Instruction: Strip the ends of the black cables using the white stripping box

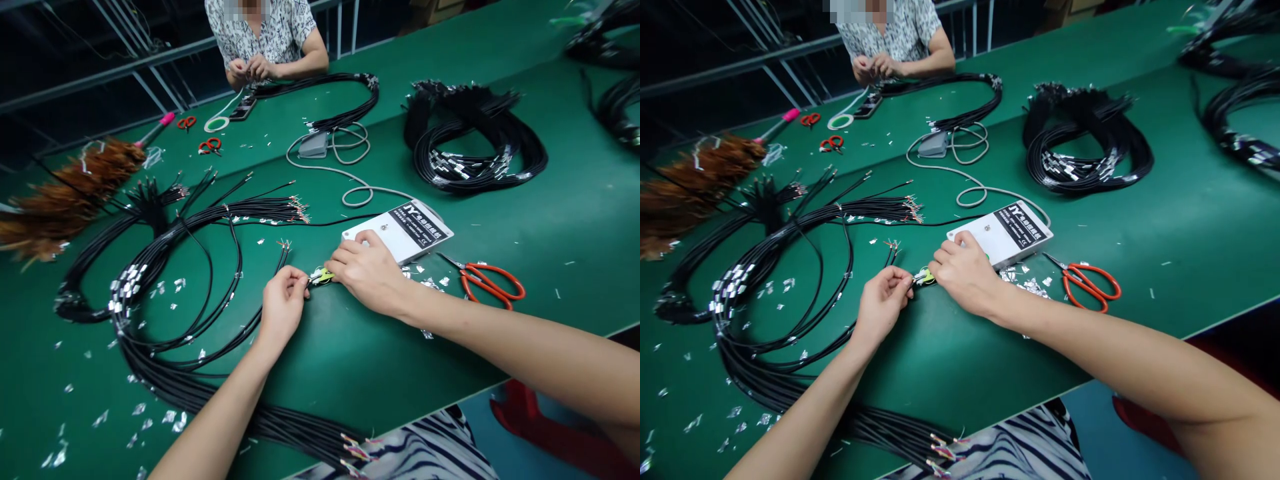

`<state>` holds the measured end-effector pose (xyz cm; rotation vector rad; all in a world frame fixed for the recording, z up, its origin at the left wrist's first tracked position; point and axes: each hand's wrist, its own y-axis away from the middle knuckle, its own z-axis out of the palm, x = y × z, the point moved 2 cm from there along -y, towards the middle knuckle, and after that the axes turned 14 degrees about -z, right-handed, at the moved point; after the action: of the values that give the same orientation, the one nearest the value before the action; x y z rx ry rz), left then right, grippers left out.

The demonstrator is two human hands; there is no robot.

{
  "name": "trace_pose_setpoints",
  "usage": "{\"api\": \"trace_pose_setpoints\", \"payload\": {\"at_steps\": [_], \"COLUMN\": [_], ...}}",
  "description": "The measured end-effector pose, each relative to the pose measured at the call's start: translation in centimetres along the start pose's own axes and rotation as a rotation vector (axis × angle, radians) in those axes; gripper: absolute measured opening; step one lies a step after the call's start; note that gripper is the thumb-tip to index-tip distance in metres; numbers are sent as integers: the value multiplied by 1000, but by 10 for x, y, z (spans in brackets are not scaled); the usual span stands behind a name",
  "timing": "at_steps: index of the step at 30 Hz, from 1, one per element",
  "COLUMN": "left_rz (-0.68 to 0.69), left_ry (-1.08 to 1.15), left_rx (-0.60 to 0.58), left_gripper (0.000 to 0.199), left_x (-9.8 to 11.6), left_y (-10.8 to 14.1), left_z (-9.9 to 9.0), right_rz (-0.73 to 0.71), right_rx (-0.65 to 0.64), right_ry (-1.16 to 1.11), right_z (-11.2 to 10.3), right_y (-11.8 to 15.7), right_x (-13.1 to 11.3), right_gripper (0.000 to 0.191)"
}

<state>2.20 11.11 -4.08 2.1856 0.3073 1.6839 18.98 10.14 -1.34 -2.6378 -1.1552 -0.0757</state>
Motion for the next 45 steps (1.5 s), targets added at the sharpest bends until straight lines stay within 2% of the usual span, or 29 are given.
{"api": "trace_pose_setpoints", "payload": {"at_steps": [5,7,10,14,15,18,22,26,29,32,34,37,39,41,45], "left_rz": [8,10,14,19,20,19,12,-5,-26,-49,-54,-56,-59,-55,-48], "left_ry": [-30,-41,-49,-43,-40,-38,-46,-33,-14,40,99,158,172,175,123], "left_rx": [0,-1,-2,0,2,5,17,44,29,-64,-130,-178,-204,-233,-254], "left_gripper": [12,12,12,12,12,12,12,15,19,23,26,32,32,31,24], "left_x": [1,1,0,0,1,2,1,-1,2,8,12,14,14,12,7], "left_y": [0,0,0,1,1,1,1,5,19,42,59,76,81,83,84], "left_z": [0,0,-1,-2,-2,-1,-3,-13,-21,-21,-17,-13,-11,-9,-10], "right_rz": [14,15,65,276,303,299,282,270,276,293,307,382,439,470,475], "right_rx": [-44,-8,168,476,515,504,483,495,528,606,623,519,456,450,511], "right_ry": [-43,-78,-132,-164,-168,-180,-87,-31,-59,-223,-474,-961,-1208,-1346,-1421], "right_z": [-4,-10,-22,-32,-32,-27,-18,-15,-19,-27,-29,-25,-22,-21,-22], "right_y": [-3,2,23,66,75,88,90,91,90,81,70,50,39,31,26], "right_x": [-1,0,4,5,3,-6,-11,-6,-8,-21,-34,-53,-61,-64,-62], "right_gripper": [7,5,19,10,7,11,14,15,15,16,19,21,21,17,7]}}
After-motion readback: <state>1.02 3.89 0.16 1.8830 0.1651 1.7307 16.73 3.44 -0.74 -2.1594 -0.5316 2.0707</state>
